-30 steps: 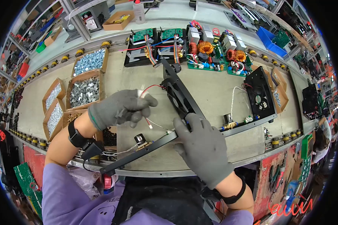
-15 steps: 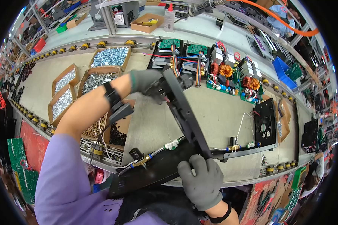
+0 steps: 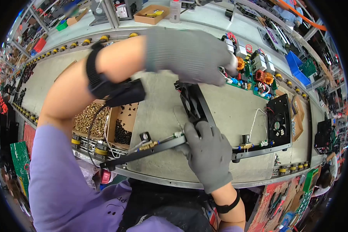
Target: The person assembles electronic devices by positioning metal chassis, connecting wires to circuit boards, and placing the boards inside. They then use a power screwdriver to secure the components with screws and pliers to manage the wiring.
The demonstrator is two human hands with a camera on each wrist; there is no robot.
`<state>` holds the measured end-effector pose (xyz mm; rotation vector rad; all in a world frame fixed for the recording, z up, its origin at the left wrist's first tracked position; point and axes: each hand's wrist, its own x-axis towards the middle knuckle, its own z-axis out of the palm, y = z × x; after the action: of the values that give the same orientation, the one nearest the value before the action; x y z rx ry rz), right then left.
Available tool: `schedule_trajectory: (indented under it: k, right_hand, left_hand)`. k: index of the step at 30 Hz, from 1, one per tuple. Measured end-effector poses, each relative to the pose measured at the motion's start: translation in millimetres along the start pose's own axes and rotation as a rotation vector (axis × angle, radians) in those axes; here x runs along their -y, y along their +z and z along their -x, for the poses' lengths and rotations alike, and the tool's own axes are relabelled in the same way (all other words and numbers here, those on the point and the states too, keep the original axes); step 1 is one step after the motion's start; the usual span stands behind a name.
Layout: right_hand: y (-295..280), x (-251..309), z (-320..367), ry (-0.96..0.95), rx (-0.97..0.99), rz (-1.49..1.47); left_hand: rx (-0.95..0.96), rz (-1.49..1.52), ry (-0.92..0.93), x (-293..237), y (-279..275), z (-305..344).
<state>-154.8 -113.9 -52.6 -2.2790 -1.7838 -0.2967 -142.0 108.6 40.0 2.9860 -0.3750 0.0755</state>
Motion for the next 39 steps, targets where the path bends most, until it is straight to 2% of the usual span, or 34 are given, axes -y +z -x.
schedule_trajectory:
  k: [2,3,4,5,7,8,9,10,11,13,15,16,18,20,21,23,24,26,28,29,30,31,32,34,35,37,39]
  right_hand:
    - [3,-5,-4,0.049,-0.018,-0.033]
    - [3,-5,-4,0.076,-0.039,-0.056]
    - [3,-6,-3,0.092,-0.053,-0.051]
    - [2,-6,-1,0.079,-0.058,-0.063]
    - [1,-5,2,0.073,-0.054,-0.066]
    - [0,-4,6,0.085,-0.065,-0.061]
    - [-1,-3,9,0.085,-0.051,-0.042]
    - [-3,-2,13,0.087,-0.035,-0.024]
    - [-5,-1,17,0.107,0.000,-0.027]
    - [-1,-7,16,0.097,-0.046,-0.029]
    - [6,-15,13,0.092,-0.088,-0.071]
    - [1,-19,14,0.115,-0.088,-0.058]
    - [-15,-28,13,0.085,-0.098,-0.090]
    - [-39,-55,23,0.092,-0.116,-0.101]
    - [-53,-73,29,0.130,-0.115,-0.074]
    - [-79,-115,33,0.168,-0.138,0.009]
    - [-91,-139,31,0.170,-0.160,0.068]
    - [-109,-190,18,0.264,-0.032,0.070]
    - [-116,-243,-8,0.369,0.160,0.077]
    - [-116,-264,-28,0.464,0.219,0.079]
    - [-114,-282,-49,0.556,0.279,0.081]
    - [-109,-297,-71,0.593,0.324,0.062]
    - [-100,-309,-92,0.629,0.368,0.042]
    - [-60,-339,-125,0.663,0.371,0.107]
    - [-44,-344,-137,0.669,0.364,0.138]
    - [-12,-357,-161,0.668,0.356,0.172]
    - [12,-362,-180,0.826,0.333,0.191]
  left_hand:
    - [-0.146,0.074,-0.101,3,-3,44]
    - [0.112,0.291,-0.464,-16,-22,62]
    - [0.027,0.137,-0.360,-8,-7,88]
    - [0.169,0.273,-0.426,-13,-4,112]
    - [0.162,0.312,-0.165,-22,28,158]
    - [0.216,0.447,-0.246,-41,31,169]
    - [0.316,0.452,-0.281,-55,35,174]
    - [0.277,0.370,-0.234,-66,47,185]
    - [0.300,0.314,-0.273,-74,55,188]
    - [0.314,0.259,-0.289,-72,59,181]
    - [0.370,0.320,-0.519,-64,55,166]
    - [0.373,0.319,-0.492,-58,59,165]
    - [0.015,0.132,-0.370,-37,62,158]
    - [0.004,0.150,-0.364,-31,46,150]
    - [0.118,0.181,-0.389,-24,37,147]
    - [0.314,0.259,-0.465,-18,6,129]
    - [0.262,0.294,-0.404,-7,-4,123]
    - [0.186,0.327,-0.372,8,-25,92]
    - [0.189,0.077,-0.252,35,-29,49]
    - [0.209,0.030,-0.264,31,-38,18]
    - [0.329,0.105,-0.384,34,-44,-15]
    - [0.425,0.067,-0.484,25,-54,-50]
    - [0.293,-0.050,-0.303,57,-31,-69]
    - [0.254,-0.079,-0.302,77,-14,-118]
    - [0.312,-0.154,-0.354,72,-18,-139]
    - [0.272,-0.143,-0.346,90,4,-166]
    - [0.275,-0.176,-0.340,93,12,-179]
